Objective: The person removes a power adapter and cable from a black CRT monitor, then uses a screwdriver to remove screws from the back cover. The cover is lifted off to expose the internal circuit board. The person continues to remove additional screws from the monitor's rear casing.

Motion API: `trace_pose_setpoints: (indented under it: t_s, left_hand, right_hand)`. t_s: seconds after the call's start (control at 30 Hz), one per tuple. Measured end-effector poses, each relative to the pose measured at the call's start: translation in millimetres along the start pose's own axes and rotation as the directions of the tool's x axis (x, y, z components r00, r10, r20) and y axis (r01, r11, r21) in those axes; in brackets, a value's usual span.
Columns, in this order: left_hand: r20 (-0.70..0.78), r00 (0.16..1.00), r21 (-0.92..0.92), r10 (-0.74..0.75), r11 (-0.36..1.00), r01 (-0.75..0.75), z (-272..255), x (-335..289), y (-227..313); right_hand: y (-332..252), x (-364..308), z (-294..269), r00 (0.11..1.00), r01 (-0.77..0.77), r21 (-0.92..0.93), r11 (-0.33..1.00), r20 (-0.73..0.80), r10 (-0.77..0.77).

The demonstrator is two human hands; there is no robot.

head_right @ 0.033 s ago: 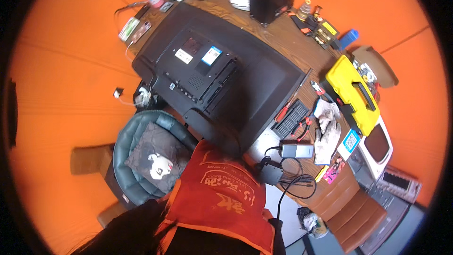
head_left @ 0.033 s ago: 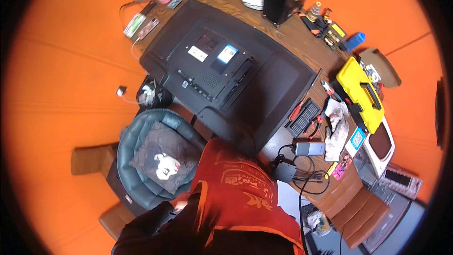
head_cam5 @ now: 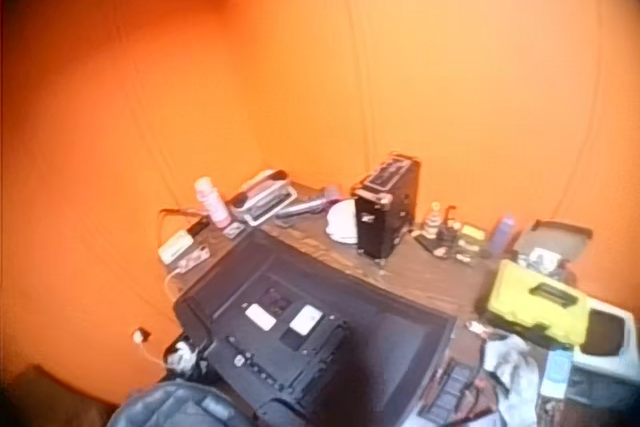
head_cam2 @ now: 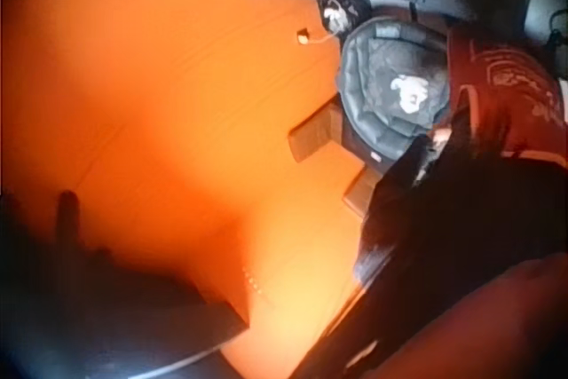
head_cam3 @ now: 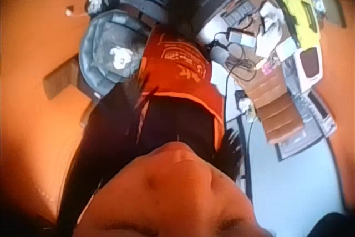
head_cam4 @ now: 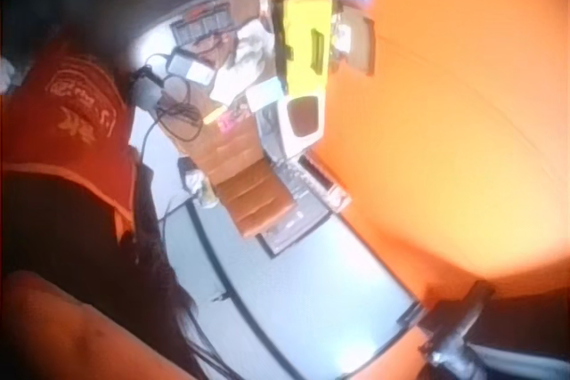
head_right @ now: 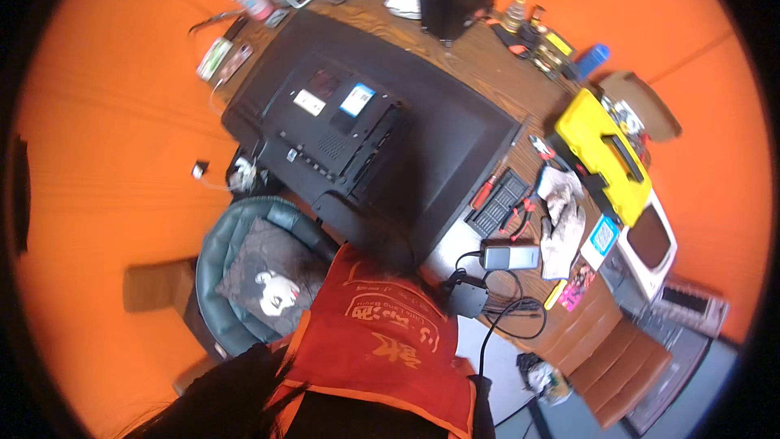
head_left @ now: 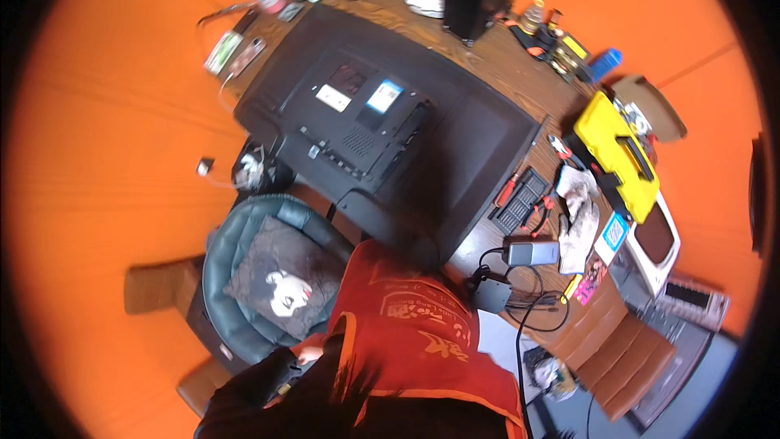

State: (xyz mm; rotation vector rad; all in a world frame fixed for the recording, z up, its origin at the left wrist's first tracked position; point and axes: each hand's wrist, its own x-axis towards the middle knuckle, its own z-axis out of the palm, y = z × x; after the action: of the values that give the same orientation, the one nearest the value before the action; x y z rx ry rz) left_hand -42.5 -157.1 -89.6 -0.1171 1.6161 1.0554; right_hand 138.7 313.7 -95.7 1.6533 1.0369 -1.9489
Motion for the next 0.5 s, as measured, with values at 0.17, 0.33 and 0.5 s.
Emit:
trace_pose_setpoints:
  t_s: [0.17, 0.33, 0.5]
  left_hand:
    - [-0.009, 0.982, 0.342, -0.189, 0.922, 0.181, -105, 26, 49]
    - [-0.012, 0.996, 0.441, -0.092, 0.893, 0.088, -228, 81, 85]
    - [-0.044, 0.997, 0.047, -0.061, 0.997, 0.063, -311, 105, 166]
  right_hand:
    - [-55, 1, 55, 0.965, 0.145, 0.743, 0.654, 0.039, -0.259]
    - [-109, 11, 140, 0.937, 0.341, 0.74, 0.579, -0.314, -0.151]
    - [-120, 21, 152, 0.848, 0.512, 0.659, 0.551, -0.49, -0.202]
